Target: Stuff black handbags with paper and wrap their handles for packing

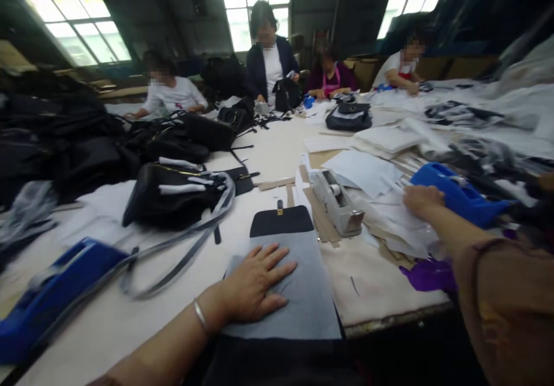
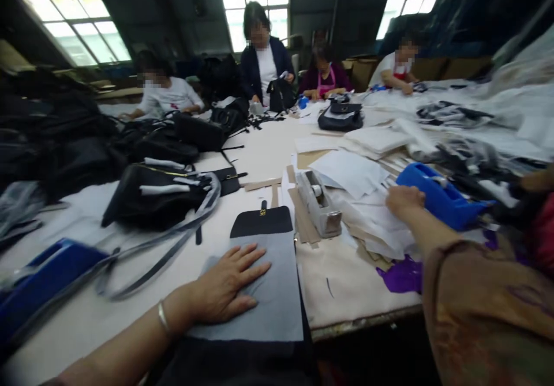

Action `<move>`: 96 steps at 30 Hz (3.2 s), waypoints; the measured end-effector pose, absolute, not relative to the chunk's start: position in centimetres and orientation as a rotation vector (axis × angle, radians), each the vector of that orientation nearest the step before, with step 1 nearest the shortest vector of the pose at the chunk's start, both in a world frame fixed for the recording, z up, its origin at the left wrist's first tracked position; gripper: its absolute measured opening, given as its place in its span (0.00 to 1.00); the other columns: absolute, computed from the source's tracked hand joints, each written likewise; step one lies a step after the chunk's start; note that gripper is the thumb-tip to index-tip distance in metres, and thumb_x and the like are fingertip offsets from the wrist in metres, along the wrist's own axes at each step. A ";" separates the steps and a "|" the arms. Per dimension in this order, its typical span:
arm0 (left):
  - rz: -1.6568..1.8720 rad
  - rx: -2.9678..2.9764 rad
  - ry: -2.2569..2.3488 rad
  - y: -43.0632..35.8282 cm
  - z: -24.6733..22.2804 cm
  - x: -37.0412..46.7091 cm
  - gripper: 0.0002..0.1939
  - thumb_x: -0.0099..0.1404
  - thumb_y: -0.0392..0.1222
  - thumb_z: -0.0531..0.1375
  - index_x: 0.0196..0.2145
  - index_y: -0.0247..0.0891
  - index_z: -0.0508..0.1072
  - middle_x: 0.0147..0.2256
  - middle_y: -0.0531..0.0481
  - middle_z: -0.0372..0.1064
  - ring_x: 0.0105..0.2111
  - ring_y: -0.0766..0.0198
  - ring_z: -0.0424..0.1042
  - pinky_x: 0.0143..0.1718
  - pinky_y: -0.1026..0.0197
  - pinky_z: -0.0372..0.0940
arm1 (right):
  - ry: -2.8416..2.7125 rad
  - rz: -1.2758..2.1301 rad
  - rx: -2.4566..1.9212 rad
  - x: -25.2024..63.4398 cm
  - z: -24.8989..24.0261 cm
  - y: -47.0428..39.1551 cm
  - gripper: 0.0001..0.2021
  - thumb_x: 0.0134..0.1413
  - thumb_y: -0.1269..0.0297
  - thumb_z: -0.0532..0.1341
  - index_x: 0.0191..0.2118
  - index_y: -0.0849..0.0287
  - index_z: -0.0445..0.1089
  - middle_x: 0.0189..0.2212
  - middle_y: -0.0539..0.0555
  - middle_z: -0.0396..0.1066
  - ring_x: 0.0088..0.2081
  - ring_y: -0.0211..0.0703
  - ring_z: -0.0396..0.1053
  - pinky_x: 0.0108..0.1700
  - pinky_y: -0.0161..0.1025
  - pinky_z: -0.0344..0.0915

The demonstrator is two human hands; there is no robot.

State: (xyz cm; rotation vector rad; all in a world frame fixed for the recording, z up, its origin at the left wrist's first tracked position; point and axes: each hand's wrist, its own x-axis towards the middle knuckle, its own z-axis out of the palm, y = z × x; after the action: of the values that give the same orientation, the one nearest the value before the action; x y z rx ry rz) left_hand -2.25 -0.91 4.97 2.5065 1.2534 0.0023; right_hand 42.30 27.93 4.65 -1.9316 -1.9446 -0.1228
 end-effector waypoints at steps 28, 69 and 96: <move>0.412 2.695 1.292 -2.4 3.3 -3.8 0.35 0.66 0.65 0.54 0.65 0.47 0.62 0.66 0.37 0.50 0.64 0.39 0.52 0.63 0.34 0.48 | -2.677 0.765 -0.788 15.7 2.8 9.9 0.12 0.54 0.76 0.57 0.38 0.60 0.77 0.38 0.56 0.76 0.42 0.45 0.72 0.48 0.41 0.67; 0.437 2.666 1.212 -1.9 3.5 -4.2 0.34 0.67 0.64 0.54 0.65 0.47 0.62 0.64 0.38 0.57 0.60 0.40 0.59 0.62 0.37 0.51 | -2.839 1.112 -1.147 12.1 12.1 17.7 0.19 0.53 0.49 0.64 0.39 0.61 0.79 0.32 0.52 0.78 0.35 0.44 0.72 0.36 0.36 0.66; 0.680 1.263 1.790 -10.2 2.6 -8.1 0.44 0.57 0.53 0.64 0.66 0.34 0.57 0.59 0.37 0.66 0.57 0.45 0.69 0.59 0.45 0.63 | -2.971 0.934 -1.206 13.4 10.5 4.2 0.16 0.60 0.54 0.56 0.28 0.56 0.75 0.24 0.53 0.74 0.27 0.43 0.69 0.28 0.36 0.59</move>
State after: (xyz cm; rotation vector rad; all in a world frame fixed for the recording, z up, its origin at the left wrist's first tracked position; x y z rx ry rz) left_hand -8.10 -10.22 2.59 1.2634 1.7901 0.6796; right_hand 13.37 4.25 10.46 -1.2060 -2.9705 0.9339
